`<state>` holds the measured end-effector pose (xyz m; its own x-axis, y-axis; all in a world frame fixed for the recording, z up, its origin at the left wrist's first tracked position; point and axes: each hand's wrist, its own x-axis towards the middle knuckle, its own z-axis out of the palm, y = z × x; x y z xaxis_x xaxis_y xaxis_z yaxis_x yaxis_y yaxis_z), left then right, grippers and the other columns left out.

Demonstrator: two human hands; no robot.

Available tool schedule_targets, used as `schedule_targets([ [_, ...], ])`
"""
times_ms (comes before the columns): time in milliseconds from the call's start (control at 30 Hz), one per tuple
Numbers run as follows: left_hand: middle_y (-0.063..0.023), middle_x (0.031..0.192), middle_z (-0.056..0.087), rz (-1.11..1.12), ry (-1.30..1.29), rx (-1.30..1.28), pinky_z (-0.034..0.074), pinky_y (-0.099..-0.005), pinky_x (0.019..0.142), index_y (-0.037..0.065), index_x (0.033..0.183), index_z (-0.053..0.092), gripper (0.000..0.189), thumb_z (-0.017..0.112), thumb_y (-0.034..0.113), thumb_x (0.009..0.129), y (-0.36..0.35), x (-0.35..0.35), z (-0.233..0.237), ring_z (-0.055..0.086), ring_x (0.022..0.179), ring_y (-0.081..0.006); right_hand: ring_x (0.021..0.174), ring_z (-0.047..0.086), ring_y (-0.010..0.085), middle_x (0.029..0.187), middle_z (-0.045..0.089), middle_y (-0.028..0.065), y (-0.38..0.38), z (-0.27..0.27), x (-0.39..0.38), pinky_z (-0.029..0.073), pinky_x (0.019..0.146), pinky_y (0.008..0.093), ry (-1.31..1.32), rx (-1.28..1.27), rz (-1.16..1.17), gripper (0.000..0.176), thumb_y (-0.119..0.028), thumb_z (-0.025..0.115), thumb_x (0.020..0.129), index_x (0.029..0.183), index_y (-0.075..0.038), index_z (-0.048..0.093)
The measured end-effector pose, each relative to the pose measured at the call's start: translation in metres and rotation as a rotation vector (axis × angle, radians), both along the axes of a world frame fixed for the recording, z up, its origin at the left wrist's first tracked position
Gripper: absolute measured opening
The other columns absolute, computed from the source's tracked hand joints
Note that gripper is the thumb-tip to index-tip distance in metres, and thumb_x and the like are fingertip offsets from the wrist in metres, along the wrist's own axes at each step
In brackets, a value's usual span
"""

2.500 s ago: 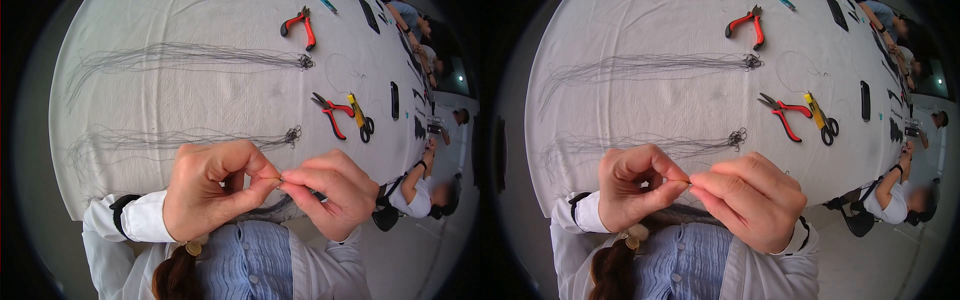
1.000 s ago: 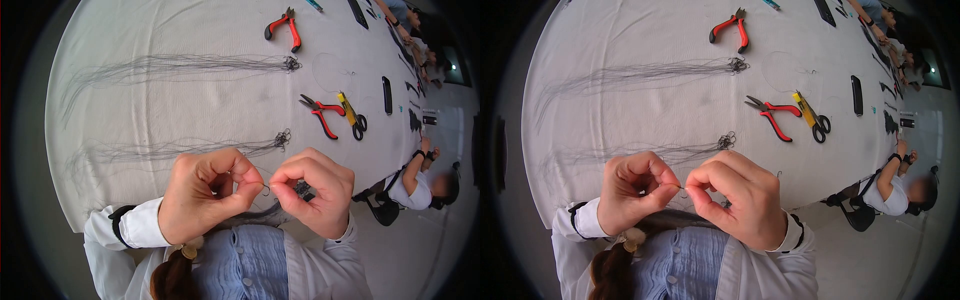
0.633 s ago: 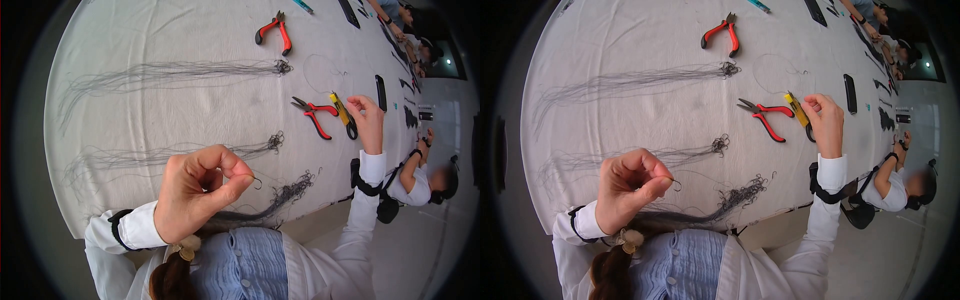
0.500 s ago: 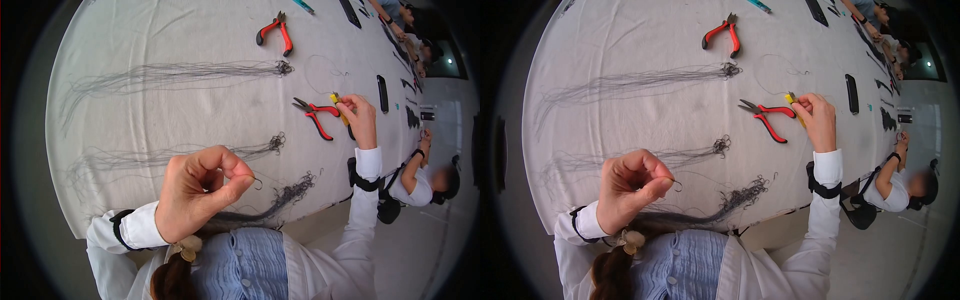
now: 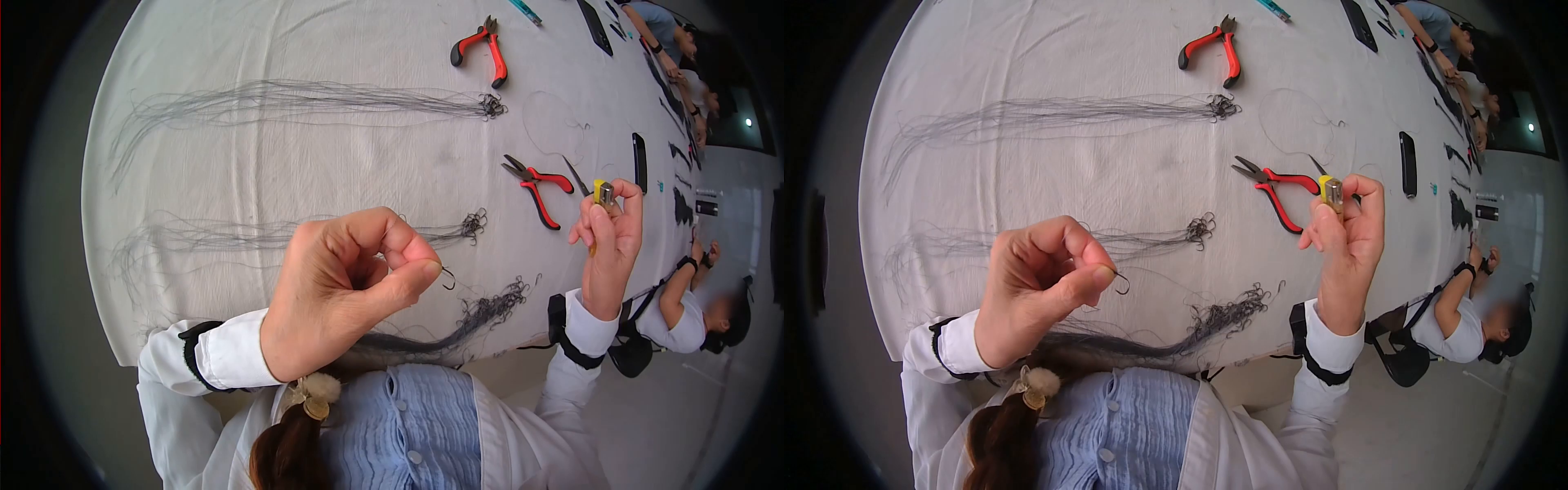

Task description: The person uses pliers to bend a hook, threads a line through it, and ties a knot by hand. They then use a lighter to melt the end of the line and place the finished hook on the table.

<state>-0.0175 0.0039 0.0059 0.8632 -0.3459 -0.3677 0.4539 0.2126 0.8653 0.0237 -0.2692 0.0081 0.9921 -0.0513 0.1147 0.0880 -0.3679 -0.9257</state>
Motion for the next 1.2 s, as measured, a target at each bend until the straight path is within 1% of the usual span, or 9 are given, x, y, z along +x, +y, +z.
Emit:
schedule_targets([
  [67,-0.0011,0.070,0.057,-0.006,0.000,-0.002,0.041,-0.0184,0.056,0.001,0.079,0.057,0.010,0.062,0.009,0.084,0.000,0.000,0.002,0.051,0.061,-0.0043,0.056,0.031,0.0040,0.068,0.040,-0.0011,0.031,0.009,-0.019,0.033,0.053,0.0193,0.163,0.161,0.094,0.031,-0.028,0.044,0.095,0.110,-0.001,0.044],
  [133,-0.0013,0.070,0.058,-0.012,-0.003,-0.002,0.041,-0.0185,0.056,0.001,0.079,0.057,0.010,0.062,0.009,0.083,-0.001,-0.001,0.002,0.051,0.061,-0.0044,0.058,0.030,0.0049,0.069,0.038,-0.0013,0.033,0.003,-0.029,0.027,0.054,0.0197,0.401,0.457,0.319,0.052,-0.046,0.028,0.097,0.108,0.002,0.044],
  [333,-0.0005,0.066,0.057,0.040,0.013,-0.056,0.034,-0.0162,0.045,0.002,0.079,0.057,0.010,0.061,0.010,0.083,-0.001,-0.001,0.006,0.045,0.054,-0.0012,0.057,0.033,0.0051,0.070,0.041,0.0010,0.078,0.006,-0.044,0.032,0.052,0.0201,0.472,0.594,0.398,0.038,-0.041,0.036,0.096,0.105,-0.005,0.044],
  [433,0.0000,0.064,0.056,0.114,-0.042,-0.060,0.030,-0.0159,0.042,0.003,0.078,0.057,0.010,0.060,0.011,0.084,-0.001,-0.002,0.006,0.042,0.051,0.0000,0.051,0.032,0.0045,0.068,0.044,0.0022,0.087,0.008,-0.041,0.033,0.049,0.0195,0.399,0.491,0.366,0.033,-0.040,0.039,0.095,0.103,-0.008,0.044],
  [500,-0.0001,0.064,0.055,0.128,-0.040,-0.061,0.031,-0.0160,0.042,0.003,0.079,0.057,0.010,0.060,0.011,0.083,0.000,-0.002,0.007,0.042,0.051,-0.0002,0.046,0.029,0.0033,0.063,0.044,0.0014,0.084,0.003,-0.038,0.028,0.044,0.0186,0.363,0.503,0.401,0.032,-0.039,0.041,0.095,0.102,-0.007,0.042],
  [600,-0.0002,0.064,0.055,0.127,-0.035,-0.070,0.031,-0.0161,0.042,0.003,0.079,0.056,0.010,0.060,0.011,0.083,0.001,-0.001,0.008,0.041,0.050,-0.0003,0.046,0.028,0.0038,0.055,0.040,-0.0013,0.082,0.003,-0.036,0.024,0.042,0.0201,0.465,0.539,0.433,0.042,-0.047,0.037,0.095,0.093,-0.006,0.046],
  [667,-0.0002,0.064,0.055,0.122,-0.033,-0.070,0.031,-0.0161,0.042,0.003,0.079,0.056,0.010,0.060,0.011,0.083,0.001,-0.001,0.008,0.041,0.050,-0.0004,0.044,0.026,0.0050,0.050,0.037,-0.0016,0.081,-0.003,-0.034,0.019,0.041,0.0222,0.630,0.797,0.473,0.055,-0.054,0.030,0.093,0.072,-0.006,0.047],
  [767,-0.0003,0.063,0.054,0.115,-0.028,-0.066,0.030,-0.0162,0.042,0.003,0.078,0.056,0.011,0.060,0.012,0.083,0.001,0.000,0.008,0.041,0.049,-0.0005,0.043,0.023,0.0068,0.047,0.033,-0.0016,0.087,0.001,-0.032,0.018,0.042,0.0239,0.731,0.677,0.304,0.061,-0.054,0.027,0.091,0.056,-0.007,0.041],
  [1200,-0.0004,0.061,0.053,0.100,0.044,-0.049,0.028,-0.0165,0.038,0.003,0.078,0.056,0.009,0.059,0.010,0.083,0.001,0.001,0.009,0.039,0.046,-0.0006,0.043,0.021,0.0077,0.046,0.029,-0.0015,0.094,-0.007,-0.032,0.018,0.042,0.0249,0.784,0.720,0.339,0.050,-0.045,0.029,0.088,0.058,-0.007,0.039],
])
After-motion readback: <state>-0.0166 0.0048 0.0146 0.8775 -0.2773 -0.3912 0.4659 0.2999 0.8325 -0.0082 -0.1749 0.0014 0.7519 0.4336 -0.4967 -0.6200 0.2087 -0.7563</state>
